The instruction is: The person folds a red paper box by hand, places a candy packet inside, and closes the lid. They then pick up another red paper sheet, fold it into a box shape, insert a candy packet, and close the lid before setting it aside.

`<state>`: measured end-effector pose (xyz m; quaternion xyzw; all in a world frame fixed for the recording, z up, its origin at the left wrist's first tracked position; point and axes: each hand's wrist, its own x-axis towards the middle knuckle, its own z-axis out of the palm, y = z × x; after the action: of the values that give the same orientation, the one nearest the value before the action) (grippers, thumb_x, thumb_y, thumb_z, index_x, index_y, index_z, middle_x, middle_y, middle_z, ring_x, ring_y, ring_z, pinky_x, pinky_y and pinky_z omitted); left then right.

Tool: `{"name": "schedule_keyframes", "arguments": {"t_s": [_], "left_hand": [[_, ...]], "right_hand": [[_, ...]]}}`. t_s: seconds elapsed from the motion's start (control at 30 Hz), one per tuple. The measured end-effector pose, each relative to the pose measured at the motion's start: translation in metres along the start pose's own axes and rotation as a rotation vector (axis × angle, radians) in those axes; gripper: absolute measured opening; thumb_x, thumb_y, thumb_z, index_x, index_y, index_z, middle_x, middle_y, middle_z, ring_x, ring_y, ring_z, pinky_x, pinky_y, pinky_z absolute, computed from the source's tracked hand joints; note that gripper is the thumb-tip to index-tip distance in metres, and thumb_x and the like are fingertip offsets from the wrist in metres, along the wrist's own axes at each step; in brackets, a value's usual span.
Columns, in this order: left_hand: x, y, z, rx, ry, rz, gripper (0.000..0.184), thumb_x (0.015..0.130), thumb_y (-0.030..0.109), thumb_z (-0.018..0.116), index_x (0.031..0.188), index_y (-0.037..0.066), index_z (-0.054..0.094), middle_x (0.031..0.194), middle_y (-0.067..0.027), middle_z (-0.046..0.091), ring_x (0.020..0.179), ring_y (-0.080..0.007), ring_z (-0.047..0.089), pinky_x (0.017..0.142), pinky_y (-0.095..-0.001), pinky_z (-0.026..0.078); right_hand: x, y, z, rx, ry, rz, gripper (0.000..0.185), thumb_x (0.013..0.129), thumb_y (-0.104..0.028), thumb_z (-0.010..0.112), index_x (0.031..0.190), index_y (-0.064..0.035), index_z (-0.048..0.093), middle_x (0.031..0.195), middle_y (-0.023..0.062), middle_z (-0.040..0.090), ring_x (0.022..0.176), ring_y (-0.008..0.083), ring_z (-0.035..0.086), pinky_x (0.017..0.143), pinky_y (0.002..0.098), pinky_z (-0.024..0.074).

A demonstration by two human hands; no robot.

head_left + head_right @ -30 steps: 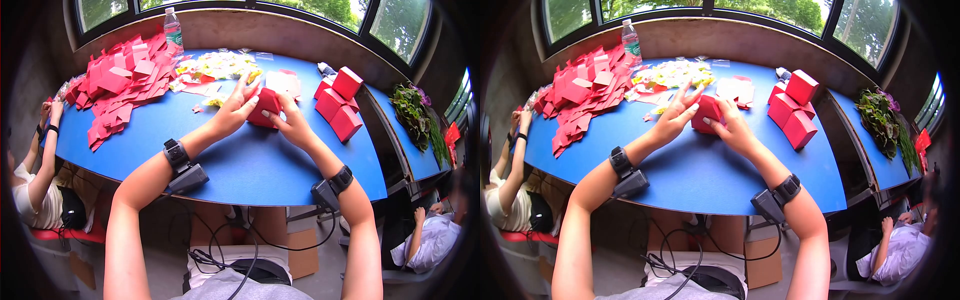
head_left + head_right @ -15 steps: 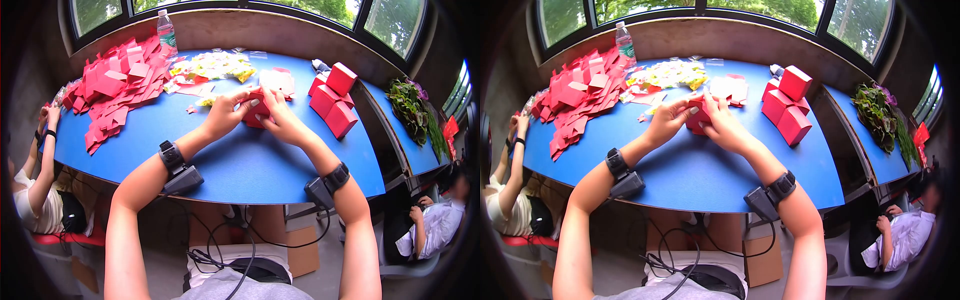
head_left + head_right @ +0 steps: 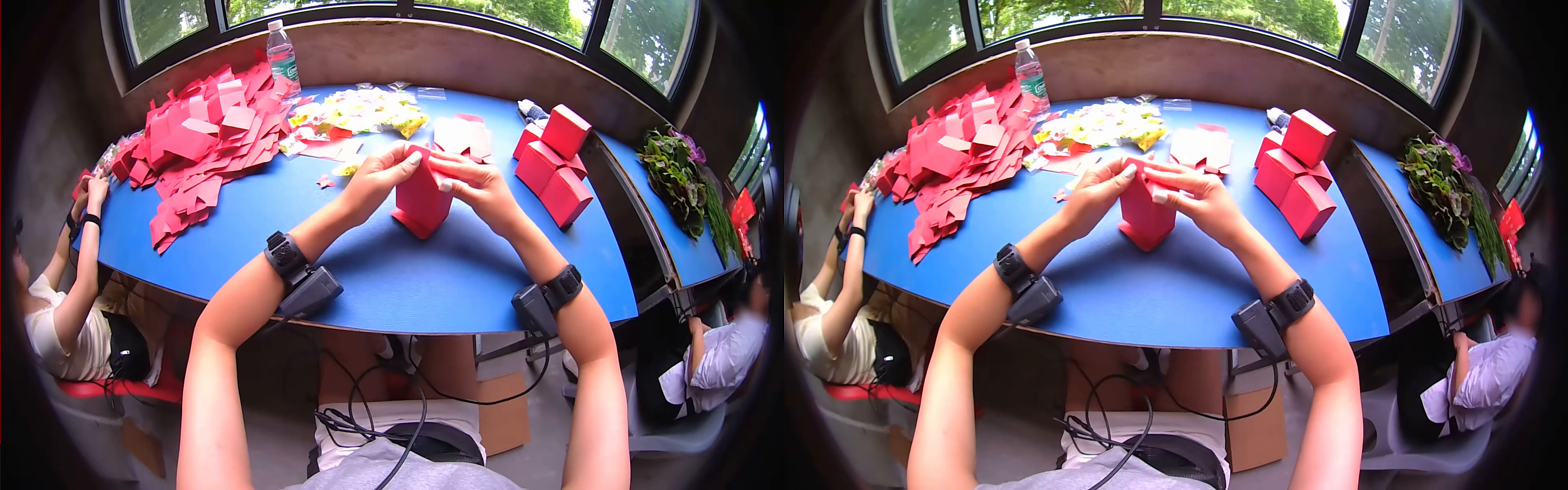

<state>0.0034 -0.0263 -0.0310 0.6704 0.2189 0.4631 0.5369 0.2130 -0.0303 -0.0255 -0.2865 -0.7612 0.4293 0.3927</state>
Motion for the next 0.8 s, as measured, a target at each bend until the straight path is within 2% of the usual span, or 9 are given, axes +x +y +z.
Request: {"name": "schedule_keyframes", "arguments": {"t_s": [0.03,0.07,0.13,0.17,0.27,0.3,0.5,0.6,0.8], "left_hand": [[0.000,0.002,0.005,-0.181,-0.030,-0.050,0.027,0.093,0.024,0.047,0.106,0.003,0.057,0.098,-0.0036,0.059,0.095,-0.0099,0.054,0.088,-0.0249,0.040],[-0.001,0.000,0.005,-0.182,-0.030,-0.051,0.027,0.093,0.024,0.047,0.106,0.003,0.057,0.098,-0.0036,0.059,0.095,-0.0099,0.054,0.088,-0.0249,0.040],[-0.002,-0.003,0.002,-0.235,-0.096,-0.118,0.023,0.091,0.019,0.045,0.101,0.003,0.057,0.099,-0.0042,0.059,0.095,-0.0101,0.054,0.088,-0.0254,0.040],[-0.004,-0.005,0.000,-0.227,-0.081,-0.113,0.019,0.089,0.016,0.045,0.098,0.003,0.056,0.100,-0.0048,0.059,0.096,-0.0105,0.053,0.088,-0.0255,0.039],[-0.004,-0.007,0.002,-0.238,-0.098,-0.102,0.019,0.089,0.018,0.045,0.097,0.003,0.056,0.101,-0.0055,0.058,0.096,-0.0104,0.053,0.089,-0.0259,0.040],[-0.003,-0.008,0.002,-0.241,-0.100,-0.106,0.019,0.089,0.018,0.045,0.097,0.003,0.056,0.101,-0.0055,0.058,0.096,-0.0104,0.053,0.089,-0.0259,0.040],[-0.001,-0.001,0.009,-0.101,-0.031,-0.062,0.014,0.086,0.017,0.048,0.089,0.005,0.055,0.101,-0.0062,0.058,0.097,-0.0112,0.052,0.090,-0.0268,0.040],[-0.003,0.006,0.013,-0.117,-0.031,-0.137,0.013,0.082,0.017,0.049,0.082,0.004,0.054,0.106,-0.0086,0.057,0.100,-0.0123,0.052,0.091,-0.0278,0.040],[0.001,-0.010,0.007,0.237,0.175,0.008,0.018,0.077,0.019,0.053,0.075,0.001,0.050,0.098,-0.0143,0.057,0.112,-0.0201,0.048,0.092,-0.0345,0.040]], "right_hand": [[0.002,0.002,0.000,0.035,-0.037,0.018,0.052,0.085,-0.024,0.065,0.133,-0.0118,0.047,0.130,0.0056,0.052,0.120,0.0190,0.045,0.099,0.0345,0.0388],[0.000,0.003,0.002,0.034,-0.037,0.019,0.052,0.085,-0.024,0.065,0.133,-0.0118,0.047,0.130,0.0056,0.052,0.120,0.0190,0.045,0.099,0.0345,0.0388],[-0.002,-0.007,0.012,0.291,-0.054,0.077,0.063,0.085,-0.028,0.065,0.139,-0.0143,0.037,0.138,0.0043,0.043,0.120,0.0197,0.045,0.102,0.0356,0.0356],[-0.001,-0.006,0.013,0.219,-0.082,0.064,0.070,0.084,-0.027,0.066,0.142,-0.0135,0.029,0.139,0.0074,0.039,0.120,0.0204,0.045,0.102,0.0353,0.0345],[-0.003,-0.008,0.015,0.233,-0.077,0.133,0.069,0.082,-0.024,0.064,0.139,-0.0100,0.028,0.133,0.0123,0.042,0.121,0.0217,0.044,0.102,0.0348,0.0352],[-0.002,-0.007,0.014,0.263,-0.116,0.153,0.068,0.083,-0.025,0.065,0.135,-0.0086,0.026,0.134,0.0117,0.038,0.126,0.0205,0.040,0.104,0.0339,0.0320],[-0.001,-0.006,0.016,0.154,-0.128,0.115,0.066,0.083,-0.029,0.065,0.134,-0.0085,0.029,0.131,0.0120,0.040,0.122,0.0200,0.042,0.101,0.0338,0.0354],[0.000,-0.009,0.016,0.048,-0.138,0.113,0.067,0.081,-0.032,0.068,0.132,-0.0077,0.032,0.128,0.0120,0.042,0.119,0.0199,0.044,0.099,0.0344,0.0370],[0.000,-0.007,0.019,-0.070,-0.067,0.006,0.069,0.075,-0.035,0.073,0.126,-0.0062,0.036,0.117,0.0091,0.046,0.106,0.0179,0.050,0.091,0.0334,0.0412]]}}
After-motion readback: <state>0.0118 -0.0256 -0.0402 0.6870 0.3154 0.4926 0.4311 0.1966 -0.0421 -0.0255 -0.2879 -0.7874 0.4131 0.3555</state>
